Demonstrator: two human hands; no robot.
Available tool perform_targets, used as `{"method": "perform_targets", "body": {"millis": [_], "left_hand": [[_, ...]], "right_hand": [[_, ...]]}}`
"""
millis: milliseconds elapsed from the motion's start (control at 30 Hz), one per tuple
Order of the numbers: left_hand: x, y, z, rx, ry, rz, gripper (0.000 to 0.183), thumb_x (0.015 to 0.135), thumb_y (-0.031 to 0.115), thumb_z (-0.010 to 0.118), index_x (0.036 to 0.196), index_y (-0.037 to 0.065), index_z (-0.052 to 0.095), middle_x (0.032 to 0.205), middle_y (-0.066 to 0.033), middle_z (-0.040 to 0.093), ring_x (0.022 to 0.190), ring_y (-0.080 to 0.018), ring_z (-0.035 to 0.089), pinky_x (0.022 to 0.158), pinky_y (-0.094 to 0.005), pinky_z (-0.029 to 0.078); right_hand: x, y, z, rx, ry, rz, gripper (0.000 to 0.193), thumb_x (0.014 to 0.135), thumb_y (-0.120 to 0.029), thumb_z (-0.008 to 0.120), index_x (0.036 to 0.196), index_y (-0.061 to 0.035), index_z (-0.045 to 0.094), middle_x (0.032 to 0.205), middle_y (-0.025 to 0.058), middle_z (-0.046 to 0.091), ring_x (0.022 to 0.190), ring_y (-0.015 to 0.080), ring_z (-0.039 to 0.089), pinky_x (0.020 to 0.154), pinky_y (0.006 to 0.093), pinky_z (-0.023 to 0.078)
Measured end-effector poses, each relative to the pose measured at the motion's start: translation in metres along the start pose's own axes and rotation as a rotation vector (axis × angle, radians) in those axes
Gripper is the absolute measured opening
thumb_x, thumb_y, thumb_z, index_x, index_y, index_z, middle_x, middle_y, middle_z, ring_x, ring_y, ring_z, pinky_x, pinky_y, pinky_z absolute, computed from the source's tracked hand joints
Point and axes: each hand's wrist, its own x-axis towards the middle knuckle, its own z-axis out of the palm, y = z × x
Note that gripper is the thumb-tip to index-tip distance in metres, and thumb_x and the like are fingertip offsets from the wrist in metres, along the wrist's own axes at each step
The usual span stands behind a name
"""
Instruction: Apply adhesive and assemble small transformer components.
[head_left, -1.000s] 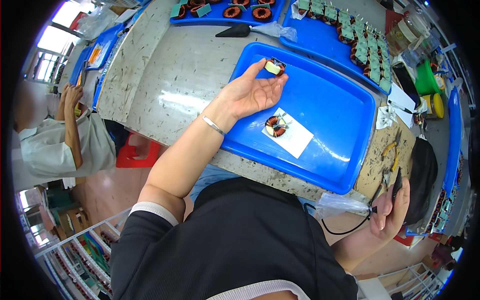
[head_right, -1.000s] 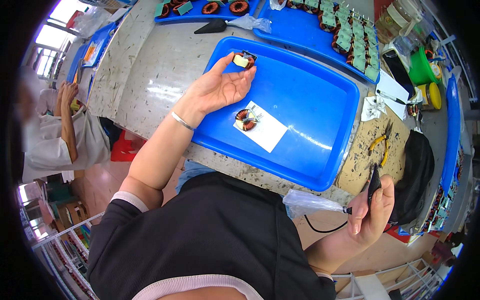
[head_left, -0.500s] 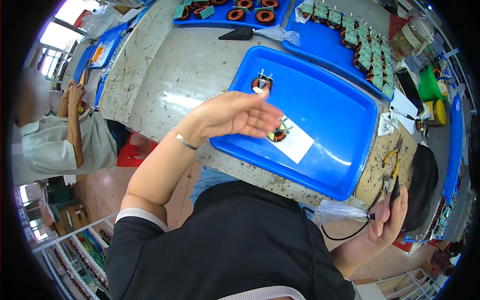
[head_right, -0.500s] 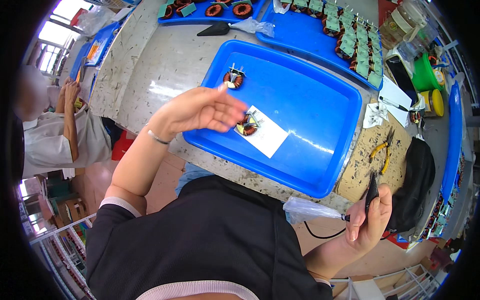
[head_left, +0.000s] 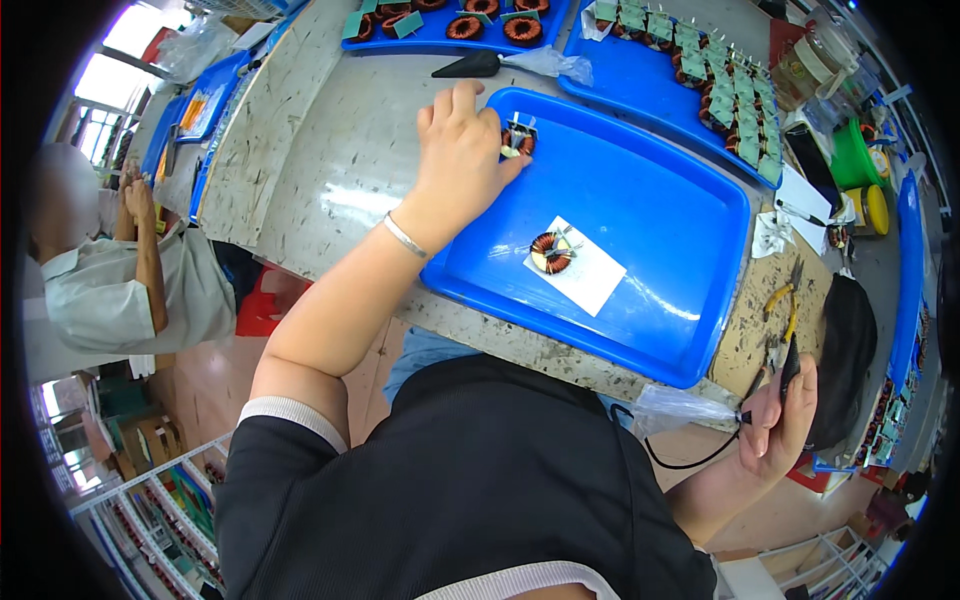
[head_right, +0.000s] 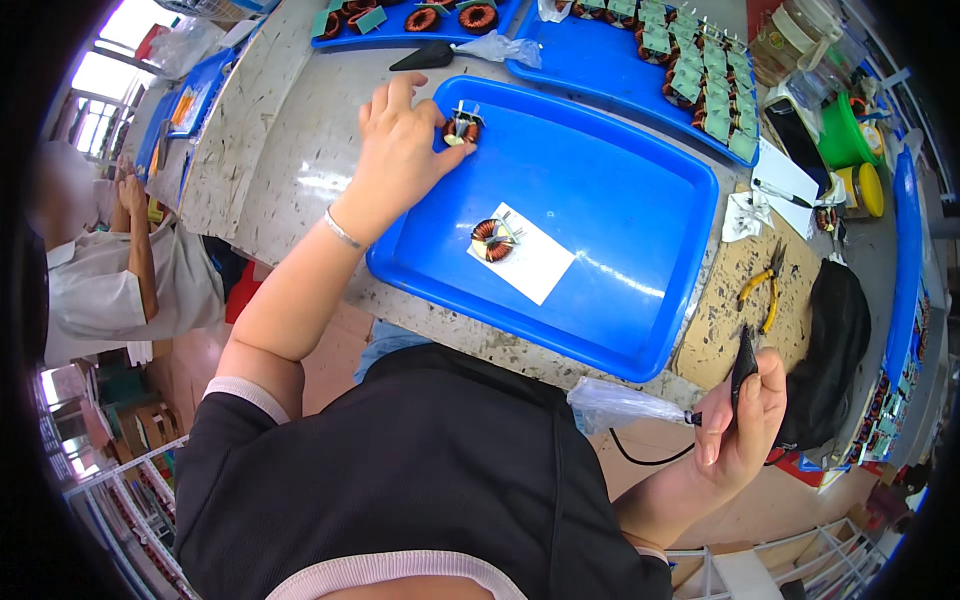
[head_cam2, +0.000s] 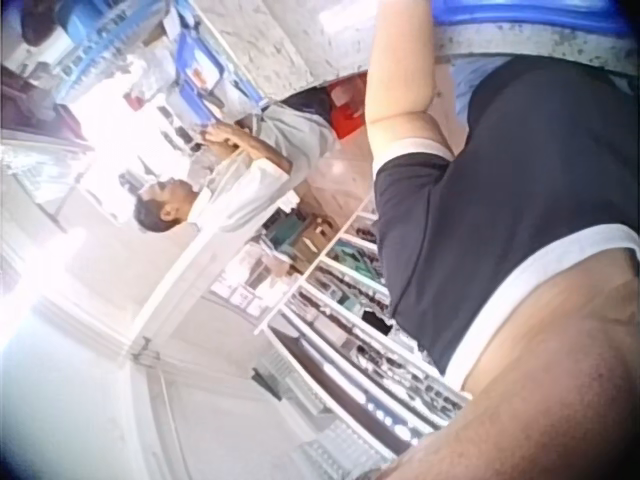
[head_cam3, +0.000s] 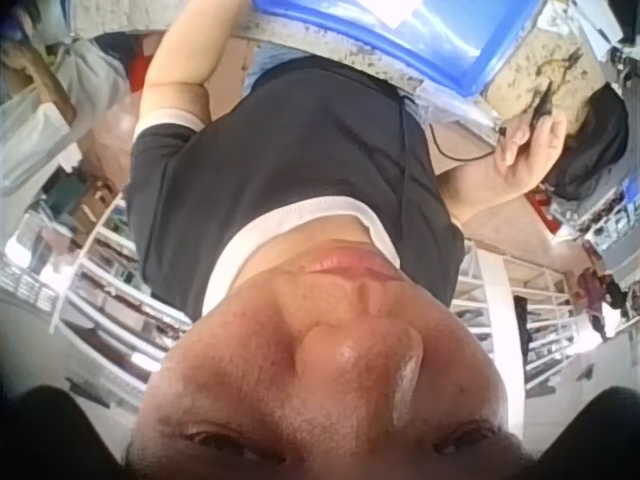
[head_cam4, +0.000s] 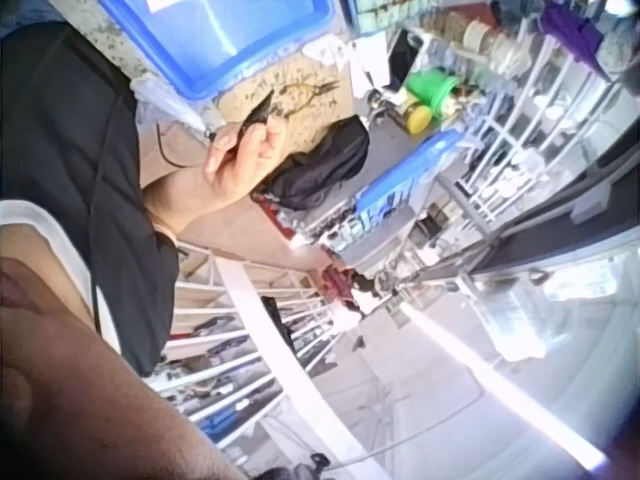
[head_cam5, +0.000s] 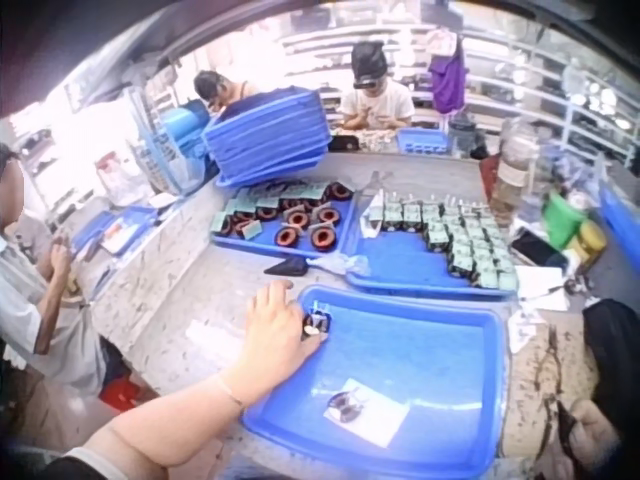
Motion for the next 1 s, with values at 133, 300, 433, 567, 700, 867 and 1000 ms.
{"method": "perform_targets", "body": {"millis": [133, 300, 433, 567, 700, 867, 1000], "left_hand": [[0.011, -0.009, 0.012, 0.05, 0.084, -0.029, 0.032, 0.057, 0.023, 0.074, 0.075, 0.004, 0.056, 0.109, -0.0131, 0.045, 0.101, -0.0284, 0.041, 0.08, -0.0387, 0.032], [0.006, 0.011, -0.019, -0.267, -0.091, -0.045, 0.038, 0.06, 0.024, 0.073, 0.084, 0.002, 0.053, 0.098, -0.0138, 0.05, 0.088, -0.0267, 0.049, 0.073, -0.035, 0.039], [-0.027, 0.028, -0.042, -0.567, -0.622, -0.106, 0.047, 0.061, 0.024, 0.074, 0.092, 0.0, 0.048, 0.085, -0.0153, 0.052, 0.075, -0.0267, 0.054, 0.065, -0.0319, 0.045], [-0.049, 0.044, -0.028, -0.546, -0.348, -0.015, 0.043, 0.06, 0.02, 0.074, 0.087, 0.001, 0.046, 0.079, -0.0142, 0.051, 0.075, -0.0264, 0.053, 0.067, -0.0337, 0.045], [-0.048, 0.044, -0.022, -0.579, -0.422, -0.017, 0.041, 0.06, 0.019, 0.074, 0.084, 0.001, 0.046, 0.078, -0.0131, 0.051, 0.073, -0.0262, 0.053, 0.066, -0.0334, 0.044], [-0.055, 0.039, -0.014, -0.617, -0.348, -0.03, 0.038, 0.06, 0.018, 0.075, 0.081, 0.001, 0.047, 0.076, -0.0121, 0.052, 0.068, -0.025, 0.052, 0.063, -0.0322, 0.044], [-0.053, 0.039, -0.019, -0.641, -0.33, -0.07, 0.037, 0.06, 0.017, 0.075, 0.08, 0.001, 0.048, 0.076, -0.0117, 0.052, 0.066, -0.0241, 0.052, 0.061, -0.032, 0.045]], "right_hand": [[-0.001, 0.001, 0.003, 0.038, -0.027, 0.022, 0.013, 0.088, -0.009, 0.042, 0.097, 0.0014, 0.041, 0.047, 0.0053, 0.047, 0.026, 0.0054, 0.035, 0.026, 0.0148, 0.024], [-0.002, 0.003, -0.001, 0.058, -0.051, 0.02, 0.017, 0.088, -0.008, 0.043, 0.102, 0.0027, 0.04, 0.051, 0.0071, 0.048, 0.028, 0.0069, 0.038, 0.028, 0.0154, 0.028], [-0.001, 0.001, 0.002, 0.034, -0.004, -0.016, 0.024, 0.087, -0.008, 0.045, 0.107, 0.0036, 0.039, 0.056, 0.0086, 0.05, 0.036, 0.0092, 0.045, 0.031, 0.0152, 0.032], [0.003, 0.003, 0.022, -0.245, -0.021, 0.005, 0.034, 0.083, -0.007, 0.05, 0.112, 0.0043, 0.037, 0.067, 0.0118, 0.058, 0.048, 0.0132, 0.055, 0.04, 0.0177, 0.039], [0.004, 0.005, 0.045, -0.518, -0.043, 0.083, 0.034, 0.079, -0.001, 0.054, 0.11, 0.0041, 0.041, 0.087, 0.0163, 0.063, 0.073, 0.0142, 0.061, 0.06, 0.0176, 0.042], [0.023, 0.011, 0.05, -0.644, -0.07, 0.179, 0.025, 0.078, -0.001, 0.056, 0.101, 0.0044, 0.047, 0.088, 0.0158, 0.063, 0.078, 0.0161, 0.061, 0.061, 0.0165, 0.043], [0.031, 0.025, 0.064, -0.555, -0.077, 0.143, 0.018, 0.081, -0.002, 0.053, 0.096, 0.005, 0.047, 0.087, 0.0177, 0.062, 0.075, 0.02, 0.063, 0.052, 0.0195, 0.047]]}}
